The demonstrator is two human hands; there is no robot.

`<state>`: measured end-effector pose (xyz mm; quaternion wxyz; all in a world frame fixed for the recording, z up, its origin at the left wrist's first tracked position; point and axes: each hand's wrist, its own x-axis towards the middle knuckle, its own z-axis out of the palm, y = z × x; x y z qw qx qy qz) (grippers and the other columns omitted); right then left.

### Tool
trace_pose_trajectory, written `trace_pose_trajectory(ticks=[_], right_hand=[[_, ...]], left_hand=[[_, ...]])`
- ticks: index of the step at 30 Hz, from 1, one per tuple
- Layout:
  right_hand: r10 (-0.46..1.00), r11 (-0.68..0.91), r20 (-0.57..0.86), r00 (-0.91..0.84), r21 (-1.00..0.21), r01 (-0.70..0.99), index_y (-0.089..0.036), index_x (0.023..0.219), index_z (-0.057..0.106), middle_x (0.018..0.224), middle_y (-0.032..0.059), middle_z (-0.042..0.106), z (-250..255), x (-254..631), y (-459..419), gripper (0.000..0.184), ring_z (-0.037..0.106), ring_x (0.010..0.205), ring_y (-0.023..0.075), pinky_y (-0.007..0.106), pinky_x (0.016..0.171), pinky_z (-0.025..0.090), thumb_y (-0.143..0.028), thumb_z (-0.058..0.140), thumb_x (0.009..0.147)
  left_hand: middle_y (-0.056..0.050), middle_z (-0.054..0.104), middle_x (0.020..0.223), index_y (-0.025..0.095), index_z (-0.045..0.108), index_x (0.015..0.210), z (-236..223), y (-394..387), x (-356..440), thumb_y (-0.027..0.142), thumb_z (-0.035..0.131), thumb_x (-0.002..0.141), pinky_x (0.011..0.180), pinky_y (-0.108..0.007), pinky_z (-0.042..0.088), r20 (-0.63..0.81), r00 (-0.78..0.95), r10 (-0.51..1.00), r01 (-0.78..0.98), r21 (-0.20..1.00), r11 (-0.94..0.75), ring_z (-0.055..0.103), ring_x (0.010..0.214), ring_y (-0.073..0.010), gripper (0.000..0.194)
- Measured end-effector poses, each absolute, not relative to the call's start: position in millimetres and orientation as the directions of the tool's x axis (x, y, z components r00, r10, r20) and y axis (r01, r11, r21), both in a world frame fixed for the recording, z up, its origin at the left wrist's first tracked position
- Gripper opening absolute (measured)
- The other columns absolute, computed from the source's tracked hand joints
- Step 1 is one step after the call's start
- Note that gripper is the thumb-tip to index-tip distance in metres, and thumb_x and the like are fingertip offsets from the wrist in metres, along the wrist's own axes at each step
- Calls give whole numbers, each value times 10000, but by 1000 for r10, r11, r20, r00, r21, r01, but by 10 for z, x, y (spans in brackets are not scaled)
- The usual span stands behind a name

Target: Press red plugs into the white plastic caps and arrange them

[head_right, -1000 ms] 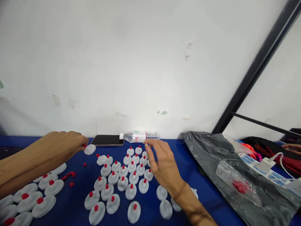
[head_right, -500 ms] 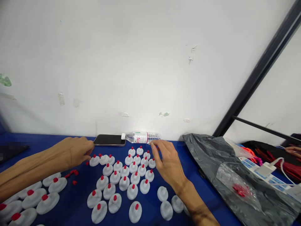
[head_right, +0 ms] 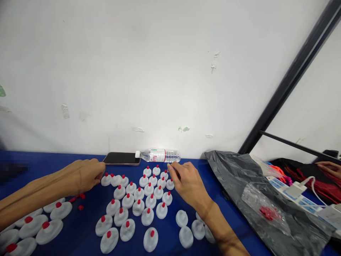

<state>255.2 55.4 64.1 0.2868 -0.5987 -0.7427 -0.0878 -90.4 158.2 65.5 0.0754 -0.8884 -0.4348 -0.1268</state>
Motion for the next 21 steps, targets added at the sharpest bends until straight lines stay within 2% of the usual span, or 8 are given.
trace_pose_trajectory(ticks=[5,10,16,21], right_hand=[[843,257,525,-120,-197,946,-245,903,687,663,6,646,638,2567,570,307,612,725,224,362,792,474,-351,451,1067],[844,242,524,-113,-184,953,-241,905,690,725,21,687,622,2573,583,276,634,761,225,347,809,467,-311,474,1061],[849,257,510,-137,-173,951,-230,906,694,735,34,698,628,2556,576,284,628,763,222,358,825,467,-314,474,1065],[860,258,491,-141,-178,950,-224,900,694,705,31,687,644,2533,567,309,623,741,219,373,843,462,-316,456,1074]], left_hand=[[-1,624,662,213,630,664,780,1591,-851,-27,401,796,516,-281,230,275,541,795,838,-89,-539,551,538,-176,357],[-11,666,697,212,671,707,943,1593,-798,27,416,840,530,-273,252,257,519,815,853,-105,-511,571,564,-175,341],[-47,752,810,238,741,793,997,1566,-724,95,445,862,574,-301,353,205,544,814,834,-23,-551,672,680,-248,335],[-17,757,828,257,745,825,1051,1471,-642,142,450,901,598,-302,385,185,595,782,784,80,-615,667,689,-224,326]])
